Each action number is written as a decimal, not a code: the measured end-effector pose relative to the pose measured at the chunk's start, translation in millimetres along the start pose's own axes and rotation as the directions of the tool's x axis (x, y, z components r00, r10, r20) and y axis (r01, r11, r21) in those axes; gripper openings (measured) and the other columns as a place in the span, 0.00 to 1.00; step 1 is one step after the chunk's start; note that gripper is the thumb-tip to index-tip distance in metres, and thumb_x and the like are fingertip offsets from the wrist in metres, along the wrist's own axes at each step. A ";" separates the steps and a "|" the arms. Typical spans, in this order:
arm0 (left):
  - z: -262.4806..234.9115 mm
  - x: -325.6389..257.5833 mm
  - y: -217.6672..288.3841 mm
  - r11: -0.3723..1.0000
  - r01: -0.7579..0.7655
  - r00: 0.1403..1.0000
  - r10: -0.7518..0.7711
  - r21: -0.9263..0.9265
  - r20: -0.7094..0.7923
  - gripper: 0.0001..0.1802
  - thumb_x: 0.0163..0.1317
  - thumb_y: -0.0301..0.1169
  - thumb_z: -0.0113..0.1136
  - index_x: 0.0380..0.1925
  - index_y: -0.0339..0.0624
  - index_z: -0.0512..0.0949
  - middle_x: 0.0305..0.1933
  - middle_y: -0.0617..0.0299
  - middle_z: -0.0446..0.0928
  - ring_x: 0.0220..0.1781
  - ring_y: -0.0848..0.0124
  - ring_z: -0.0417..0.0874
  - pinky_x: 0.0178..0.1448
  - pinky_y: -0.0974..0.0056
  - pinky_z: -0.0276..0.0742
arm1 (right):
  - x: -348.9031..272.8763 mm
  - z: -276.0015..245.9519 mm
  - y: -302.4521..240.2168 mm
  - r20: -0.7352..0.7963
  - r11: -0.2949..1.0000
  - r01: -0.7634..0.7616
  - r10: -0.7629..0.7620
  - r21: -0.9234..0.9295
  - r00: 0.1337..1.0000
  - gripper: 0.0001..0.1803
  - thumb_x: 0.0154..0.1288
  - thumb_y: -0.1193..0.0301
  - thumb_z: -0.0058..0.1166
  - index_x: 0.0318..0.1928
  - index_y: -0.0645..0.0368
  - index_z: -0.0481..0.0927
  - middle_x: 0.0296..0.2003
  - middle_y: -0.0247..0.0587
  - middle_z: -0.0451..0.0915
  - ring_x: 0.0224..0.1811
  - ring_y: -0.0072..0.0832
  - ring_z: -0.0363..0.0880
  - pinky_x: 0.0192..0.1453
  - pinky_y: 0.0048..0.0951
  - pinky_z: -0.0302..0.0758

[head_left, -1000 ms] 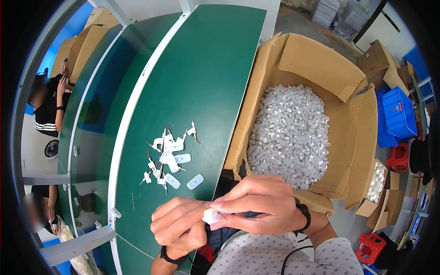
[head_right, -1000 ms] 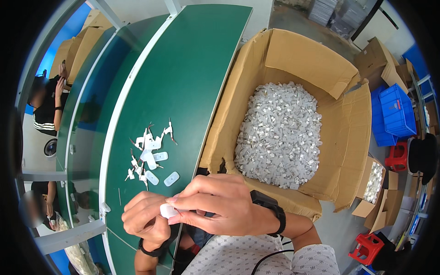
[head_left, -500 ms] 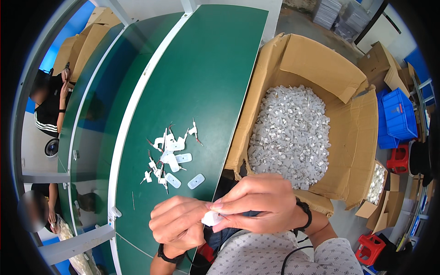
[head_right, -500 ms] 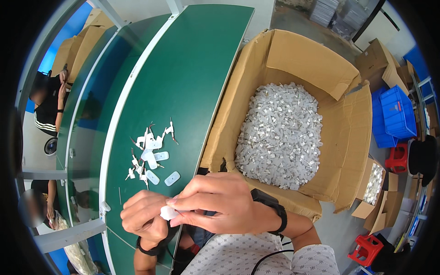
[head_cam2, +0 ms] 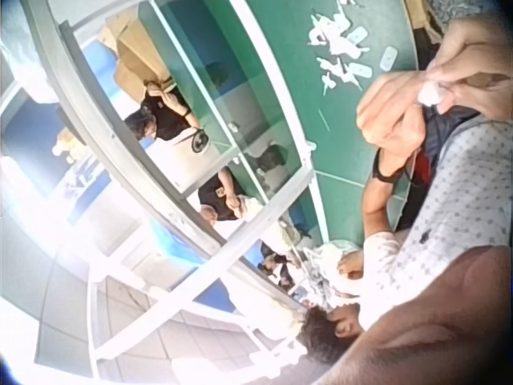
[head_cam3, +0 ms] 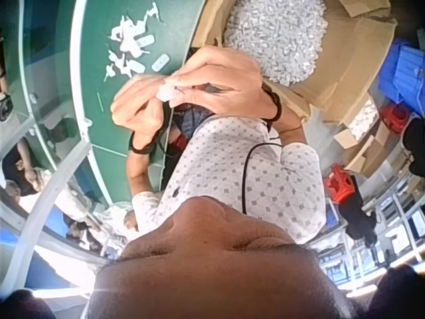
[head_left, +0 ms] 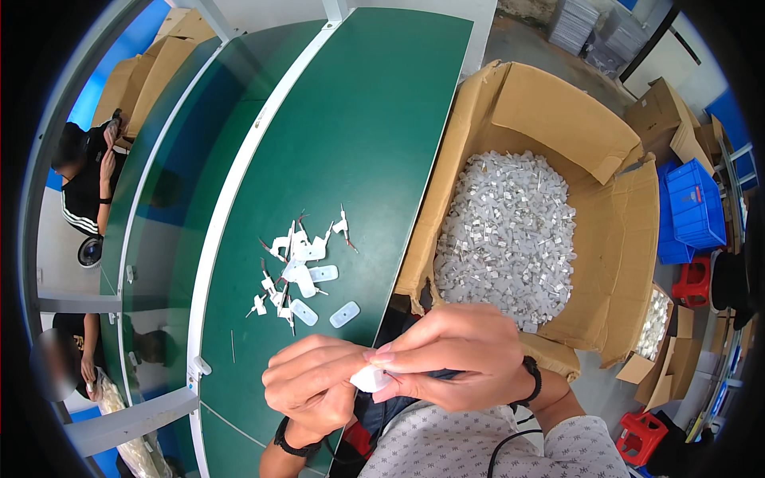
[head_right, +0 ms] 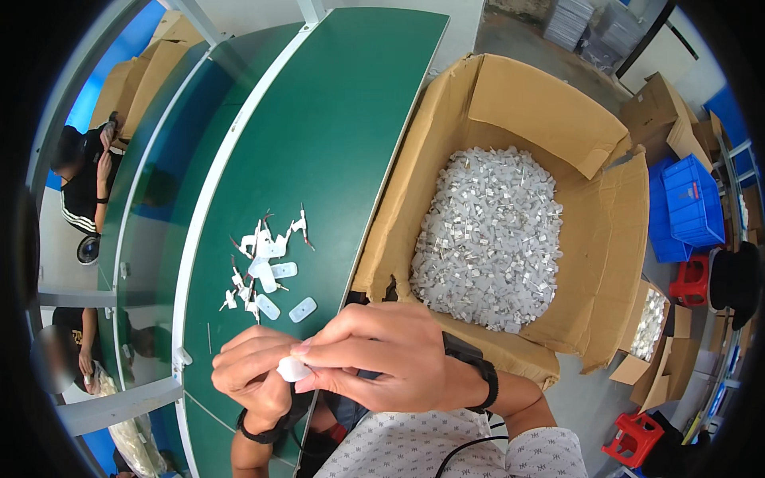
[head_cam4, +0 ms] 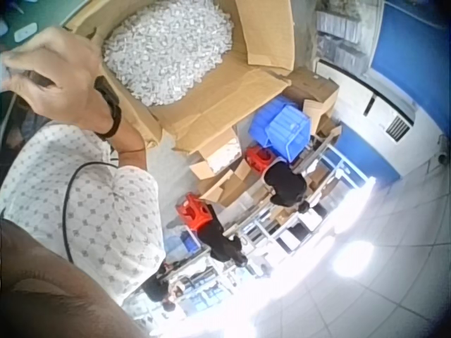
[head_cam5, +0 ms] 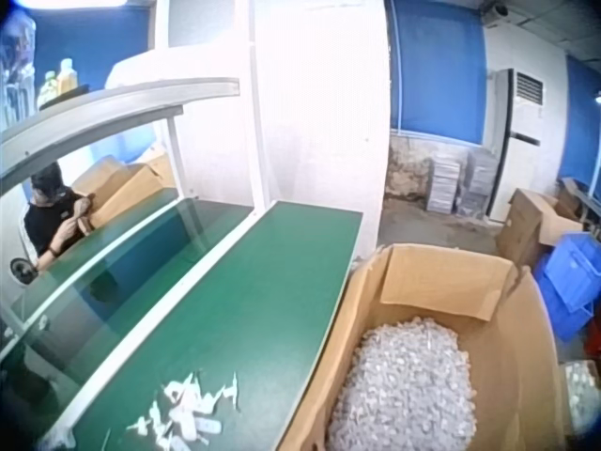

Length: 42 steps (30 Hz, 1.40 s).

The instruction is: Assembling small plastic components at an industrial workbench.

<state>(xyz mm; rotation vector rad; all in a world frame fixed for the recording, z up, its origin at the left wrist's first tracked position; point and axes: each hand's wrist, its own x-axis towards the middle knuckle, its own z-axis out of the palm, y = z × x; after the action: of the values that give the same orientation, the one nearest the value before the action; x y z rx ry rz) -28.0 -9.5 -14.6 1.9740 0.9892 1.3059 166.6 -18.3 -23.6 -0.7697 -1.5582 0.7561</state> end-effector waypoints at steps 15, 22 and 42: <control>-6.0 8.3 -0.2 0.995 0.097 0.991 -0.096 -0.003 0.089 0.04 0.50 0.16 0.69 0.28 0.31 0.87 0.26 0.53 0.85 0.25 0.62 0.85 0.31 0.64 0.78 | 6.0 -7.0 5.0 0.124 0.969 -0.223 0.210 0.101 0.970 0.17 0.52 0.74 0.79 0.43 0.61 0.89 0.39 0.42 0.86 0.26 0.21 0.84 0.29 0.21 0.76; -13.8 -1.7 -15.2 0.960 0.281 0.957 -0.281 -0.008 -0.077 0.05 0.54 0.20 0.73 0.31 0.34 0.86 0.25 0.55 0.85 0.27 0.69 0.85 0.32 0.68 0.77 | 2.8 -43.1 -2.9 0.160 0.948 -0.296 0.312 -0.114 0.937 0.31 0.51 0.72 0.79 0.58 0.59 0.84 0.50 0.44 0.85 0.28 0.19 0.83 0.37 0.22 0.79; -379.4 -55.5 -190.2 -0.087 0.432 0.724 -0.561 0.898 -0.402 0.33 0.69 0.47 0.63 0.64 0.32 0.74 0.63 0.41 0.78 0.64 0.50 0.79 0.69 0.56 0.71 | -205.3 -229.0 266.0 -0.423 -0.245 -0.507 0.864 -0.826 0.272 0.13 0.46 0.70 0.74 0.36 0.51 0.90 0.35 0.39 0.90 0.42 0.38 0.88 0.47 0.35 0.82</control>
<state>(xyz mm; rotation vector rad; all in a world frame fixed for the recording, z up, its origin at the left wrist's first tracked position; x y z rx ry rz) -445.9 74.6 -54.0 1.8806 2.7121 -0.1629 431.4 -23.1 -332.2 -2.8852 -1.6283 0.7815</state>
